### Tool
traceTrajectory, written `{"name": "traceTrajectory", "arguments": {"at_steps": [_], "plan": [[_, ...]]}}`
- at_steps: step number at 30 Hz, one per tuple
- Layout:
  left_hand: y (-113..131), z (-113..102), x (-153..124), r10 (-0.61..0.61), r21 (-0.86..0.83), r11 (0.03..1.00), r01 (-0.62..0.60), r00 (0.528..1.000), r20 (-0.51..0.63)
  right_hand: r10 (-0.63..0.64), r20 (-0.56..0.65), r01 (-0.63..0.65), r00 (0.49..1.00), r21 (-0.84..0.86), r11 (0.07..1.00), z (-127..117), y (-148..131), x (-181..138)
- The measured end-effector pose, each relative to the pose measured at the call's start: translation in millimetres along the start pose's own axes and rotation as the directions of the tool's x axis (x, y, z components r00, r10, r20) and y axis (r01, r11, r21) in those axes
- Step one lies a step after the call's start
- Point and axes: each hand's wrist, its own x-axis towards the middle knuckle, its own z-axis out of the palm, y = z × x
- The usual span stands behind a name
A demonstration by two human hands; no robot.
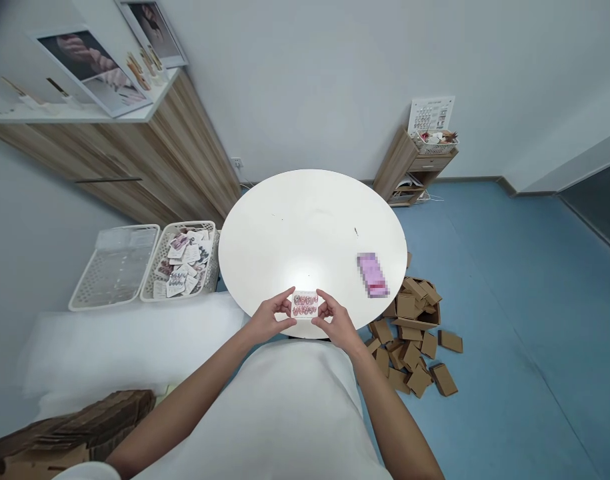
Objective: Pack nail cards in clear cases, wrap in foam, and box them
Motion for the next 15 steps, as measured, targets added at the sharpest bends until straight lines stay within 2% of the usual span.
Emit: {"name": "traceTrajectory", "arguments": {"at_steps": [15], "plan": [[-1.3,0.7,-1.2,-0.012,0.027,1.000,0.011,1.000,0.025,-0.014,0.021,0.015,1.000,-0.046,0.999,-0.5,1.5,-8.0]]}}
